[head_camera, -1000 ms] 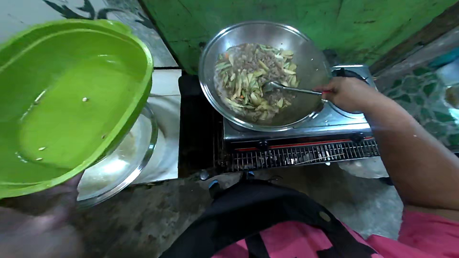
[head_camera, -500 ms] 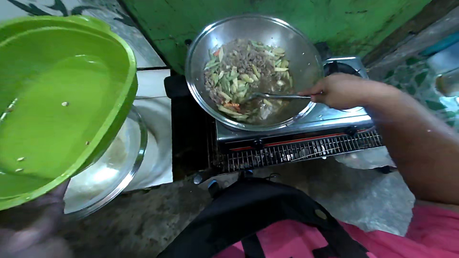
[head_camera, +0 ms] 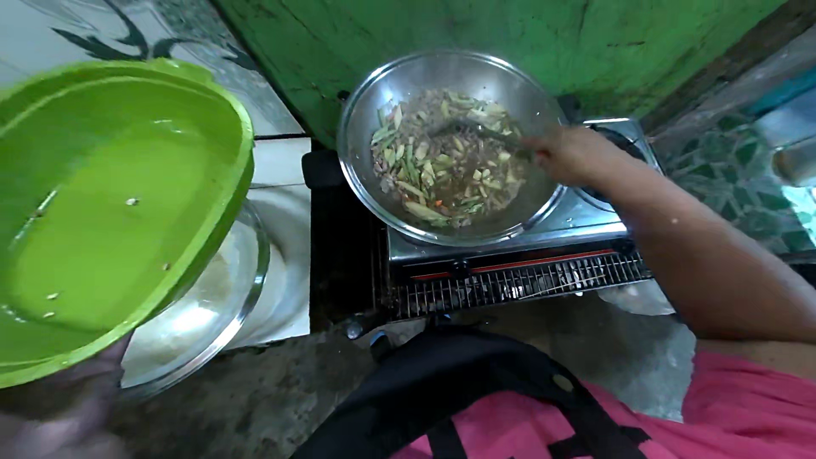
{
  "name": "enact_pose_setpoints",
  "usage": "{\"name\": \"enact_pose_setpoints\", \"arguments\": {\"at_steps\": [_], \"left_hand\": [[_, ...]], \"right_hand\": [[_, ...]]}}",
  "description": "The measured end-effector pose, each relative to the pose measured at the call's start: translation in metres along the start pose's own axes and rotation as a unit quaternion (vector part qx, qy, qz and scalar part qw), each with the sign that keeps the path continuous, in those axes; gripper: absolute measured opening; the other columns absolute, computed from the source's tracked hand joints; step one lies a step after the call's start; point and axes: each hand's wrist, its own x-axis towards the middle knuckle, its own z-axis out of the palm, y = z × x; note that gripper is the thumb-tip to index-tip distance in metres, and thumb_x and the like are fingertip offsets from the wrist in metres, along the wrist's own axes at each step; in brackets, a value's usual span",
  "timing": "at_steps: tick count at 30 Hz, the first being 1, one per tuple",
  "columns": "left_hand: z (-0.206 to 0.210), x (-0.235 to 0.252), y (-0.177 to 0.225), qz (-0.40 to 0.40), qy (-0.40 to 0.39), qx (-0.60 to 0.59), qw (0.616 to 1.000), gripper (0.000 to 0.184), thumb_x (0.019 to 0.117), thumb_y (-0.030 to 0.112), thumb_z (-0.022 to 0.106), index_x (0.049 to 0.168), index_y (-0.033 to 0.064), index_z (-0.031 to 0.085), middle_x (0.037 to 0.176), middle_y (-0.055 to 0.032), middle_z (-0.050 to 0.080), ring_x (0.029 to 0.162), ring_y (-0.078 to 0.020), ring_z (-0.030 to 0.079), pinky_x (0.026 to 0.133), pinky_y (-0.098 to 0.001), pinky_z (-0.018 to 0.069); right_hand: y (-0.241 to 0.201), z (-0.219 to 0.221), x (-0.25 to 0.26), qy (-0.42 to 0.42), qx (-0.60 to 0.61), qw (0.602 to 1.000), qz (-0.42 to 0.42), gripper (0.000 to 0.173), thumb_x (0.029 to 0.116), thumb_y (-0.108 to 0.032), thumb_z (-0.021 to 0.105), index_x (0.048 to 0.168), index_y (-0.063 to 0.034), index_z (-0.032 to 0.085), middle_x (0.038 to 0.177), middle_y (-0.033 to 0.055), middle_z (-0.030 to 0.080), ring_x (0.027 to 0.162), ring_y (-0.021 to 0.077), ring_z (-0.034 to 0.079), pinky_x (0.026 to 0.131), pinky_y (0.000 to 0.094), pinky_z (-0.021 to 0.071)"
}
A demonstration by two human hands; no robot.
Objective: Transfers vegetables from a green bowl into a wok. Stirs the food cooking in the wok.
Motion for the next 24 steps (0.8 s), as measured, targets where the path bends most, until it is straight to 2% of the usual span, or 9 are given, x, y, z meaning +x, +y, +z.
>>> {"name": "enact_pose_setpoints", "arguments": {"at_steps": [5,8,13,16,17,19,20,21,24], "left_hand": [[-0.008,0.0,0.009,-0.008,0.018,-0.017,1.0,0.037,0.1125,0.023,0.026,0.137,-0.0013,0.041,0.126,-0.0237,0.059,0.117,-0.0353,0.062,0.097,-0.0589,0.0545],[-0.006,-0.003,0.012,-0.014,0.024,-0.022,0.999,0.04,0.1127,0.027,0.022,0.137,0.0006,0.04,0.125,-0.0217,0.059,0.115,-0.0339,0.063,0.096,-0.0571,0.0551],[-0.015,0.001,0.017,-0.009,0.026,0.0,1.0,0.045,0.1122,0.033,0.019,0.134,0.0015,0.042,0.12,-0.0211,0.061,0.109,-0.0335,0.065,0.091,-0.0575,0.0565],[-0.019,-0.002,0.017,-0.008,0.017,0.006,1.0,0.048,0.112,0.036,0.019,0.138,0.0019,0.041,0.125,-0.0211,0.06,0.113,-0.0333,0.064,0.095,-0.0589,0.0548],[-0.017,-0.007,0.016,-0.014,0.02,0.003,1.0,0.049,0.1117,0.038,0.017,0.138,0.003,0.04,0.125,-0.0206,0.06,0.114,-0.033,0.064,0.095,-0.0586,0.0547],[-0.013,-0.014,0.014,-0.018,0.024,0.001,1.0,0.051,0.1115,0.039,0.013,0.136,0.0047,0.041,0.123,-0.0185,0.061,0.112,-0.0312,0.064,0.094,-0.0575,0.0549],[-0.011,-0.017,0.013,-0.016,0.026,0.014,0.999,0.051,0.1114,0.039,0.013,0.135,0.0053,0.043,0.121,-0.0172,0.063,0.109,-0.0303,0.066,0.092,-0.0564,0.0561],[-0.01,-0.018,0.013,-0.017,0.03,0.029,0.999,0.051,0.1119,0.04,0.015,0.135,0.0057,0.044,0.119,-0.0163,0.064,0.106,-0.0295,0.067,0.09,-0.0549,0.0577],[-0.01,-0.016,0.008,-0.007,0.028,0.034,0.999,0.048,0.1125,0.039,0.018,0.133,0.0055,0.045,0.115,-0.0164,0.065,0.103,-0.0297,0.068,0.088,-0.0545,0.0587]], "right_hand": [[0.017,-0.029,-0.024,-0.081,-0.063,0.995,-0.008,0.044,0.1067,-0.018,0.055,0.15,-0.0282,0.056,0.126,0.0202,0.068,0.117,0.0443,0.064,0.098,0.0686,0.0477],[0.031,-0.062,-0.028,-0.035,-0.051,0.998,0.026,0.041,0.1068,-0.018,0.056,0.145,-0.0305,0.061,0.115,0.022,0.072,0.105,0.0472,0.067,0.09,0.0726,0.048],[0.029,-0.067,0.017,0.01,-0.065,0.984,0.164,0.042,0.1067,-0.022,0.05,0.147,-0.0276,0.058,0.129,0.0293,0.065,0.119,0.0577,0.059,0.087,0.0822,0.0419],[0.016,-0.04,0.06,-0.038,-0.051,0.989,0.133,0.039,0.105,-0.021,0.056,0.143,-0.015,0.061,0.136,0.0291,0.061,0.127,0.0538,0.055,0.096,0.0787,0.0422],[0.012,-0.028,0.075,-0.053,-0.019,0.993,0.106,0.038,0.1067,-0.025,0.055,0.143,-0.0152,0.062,0.135,0.0278,0.062,0.126,0.0507,0.057,0.099,0.0748,0.0433],[0.006,-0.002,0.098,-0.069,0.027,0.997,0.031,0.037,0.1075,-0.03,0.054,0.141,-0.0189,0.065,0.118,0.0226,0.07,0.103,0.0414,0.068,0.089,0.065,0.0527],[0.004,0.005,0.103,-0.082,0.055,0.995,0.013,0.037,0.1078,-0.032,0.053,0.142,-0.0215,0.064,0.106,0.0176,0.072,0.087,0.0328,0.069,0.079,0.0565,0.0557],[0.004,0.009,0.102,-0.101,0.09,0.991,0.01,0.038,0.1087,-0.034,0.052,0.144,-0.0238,0.062,0.089,0.0116,0.07,0.067,0.022,0.063,0.063,0.0435,0.0546],[0.016,-0.003,0.081,-0.128,0.157,0.979,0.017,0.038,0.1092,-0.035,0.052,0.145,-0.0298,0.061,0.076,0.0064,0.066,0.053,0.0147,0.055,0.053,0.0355,0.0514]]}}
